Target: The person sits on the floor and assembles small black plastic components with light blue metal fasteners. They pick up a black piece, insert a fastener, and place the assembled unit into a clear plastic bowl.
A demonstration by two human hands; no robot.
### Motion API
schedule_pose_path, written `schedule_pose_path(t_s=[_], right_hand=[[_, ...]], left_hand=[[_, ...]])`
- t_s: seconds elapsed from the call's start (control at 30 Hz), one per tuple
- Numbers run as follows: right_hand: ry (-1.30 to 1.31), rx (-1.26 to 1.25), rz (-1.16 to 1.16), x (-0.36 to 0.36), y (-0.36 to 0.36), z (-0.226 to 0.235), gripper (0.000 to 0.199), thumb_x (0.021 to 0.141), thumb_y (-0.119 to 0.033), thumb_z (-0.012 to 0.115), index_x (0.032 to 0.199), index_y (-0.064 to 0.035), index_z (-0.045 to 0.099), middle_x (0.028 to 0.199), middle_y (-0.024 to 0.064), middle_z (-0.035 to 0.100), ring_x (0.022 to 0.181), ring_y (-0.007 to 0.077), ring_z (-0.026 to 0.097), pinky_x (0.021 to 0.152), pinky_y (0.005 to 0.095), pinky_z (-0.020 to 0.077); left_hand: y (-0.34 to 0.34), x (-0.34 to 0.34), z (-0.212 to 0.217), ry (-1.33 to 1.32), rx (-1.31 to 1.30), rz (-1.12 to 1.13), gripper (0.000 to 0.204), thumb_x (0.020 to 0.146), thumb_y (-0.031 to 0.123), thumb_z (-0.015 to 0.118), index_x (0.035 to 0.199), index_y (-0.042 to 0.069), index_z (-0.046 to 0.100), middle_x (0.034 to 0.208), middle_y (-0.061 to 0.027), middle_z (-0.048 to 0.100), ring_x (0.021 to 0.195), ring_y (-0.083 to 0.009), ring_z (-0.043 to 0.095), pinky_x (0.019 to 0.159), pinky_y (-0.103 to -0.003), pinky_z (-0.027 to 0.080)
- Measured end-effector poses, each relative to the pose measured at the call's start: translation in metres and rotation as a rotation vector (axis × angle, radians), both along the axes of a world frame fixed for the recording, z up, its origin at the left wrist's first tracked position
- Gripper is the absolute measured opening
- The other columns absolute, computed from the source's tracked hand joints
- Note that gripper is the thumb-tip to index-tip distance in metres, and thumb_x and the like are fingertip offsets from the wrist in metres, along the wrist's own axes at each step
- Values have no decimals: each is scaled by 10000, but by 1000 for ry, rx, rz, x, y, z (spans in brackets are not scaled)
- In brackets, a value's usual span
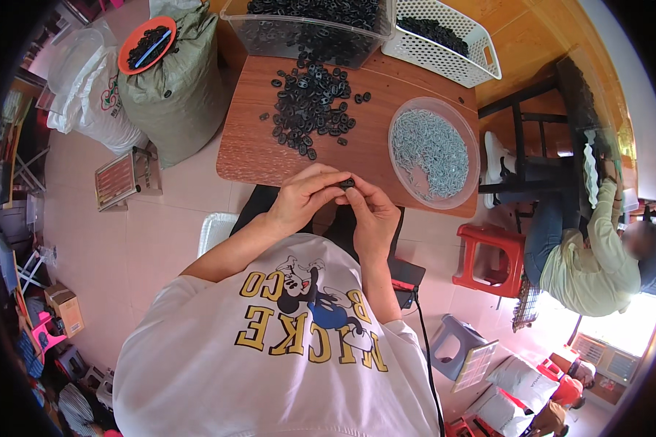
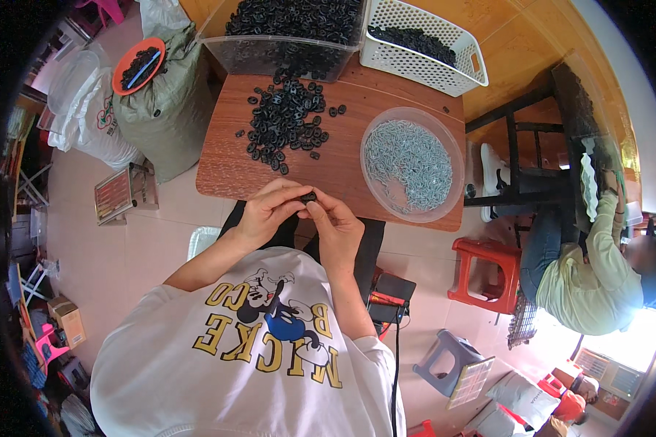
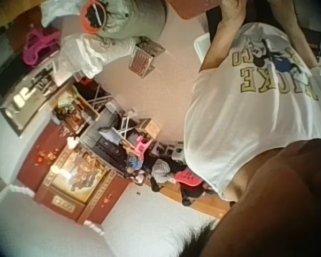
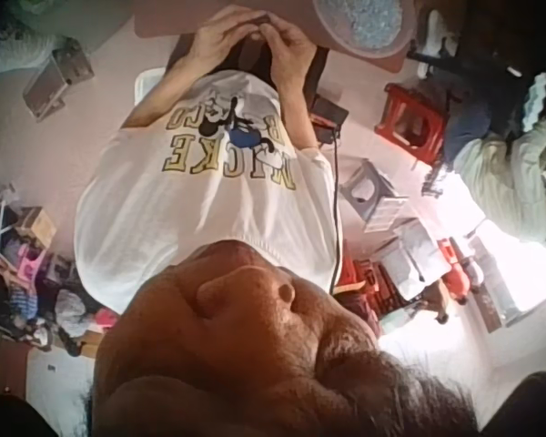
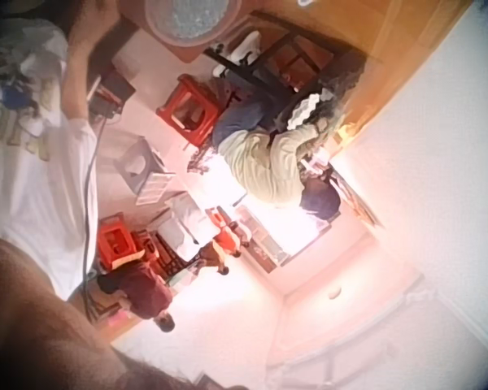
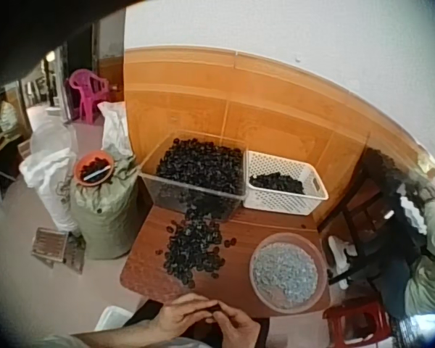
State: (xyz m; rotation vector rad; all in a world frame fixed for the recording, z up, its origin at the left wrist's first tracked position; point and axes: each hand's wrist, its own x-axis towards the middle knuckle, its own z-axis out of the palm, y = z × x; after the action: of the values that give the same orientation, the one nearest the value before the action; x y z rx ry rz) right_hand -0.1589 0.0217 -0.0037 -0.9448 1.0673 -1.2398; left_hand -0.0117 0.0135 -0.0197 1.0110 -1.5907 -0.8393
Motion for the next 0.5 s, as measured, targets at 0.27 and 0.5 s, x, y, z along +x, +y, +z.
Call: schedule_pose_path(t_s=[0.27,0.5], right_hand=[[-38,-75,-77,6,5,-12,218,862,-3,597,1070,57,616,931,81,653,755,109,613,693,202,489],[62,33,144,-5,-19,9,223,847,-44,623,1053,43,621,887,73,653,734,94,591,684,205,474]], left_hand=[[4,-5,2,-66,-105,77,240,795,-25,623,1034,-7,630,953,-126,617,802,-221,628,675,-278,514],[8,-13,-17,370,172,36,399,866,13,578,1257,22,502,1027,-108,599,823,-164,616,694,-277,514]])
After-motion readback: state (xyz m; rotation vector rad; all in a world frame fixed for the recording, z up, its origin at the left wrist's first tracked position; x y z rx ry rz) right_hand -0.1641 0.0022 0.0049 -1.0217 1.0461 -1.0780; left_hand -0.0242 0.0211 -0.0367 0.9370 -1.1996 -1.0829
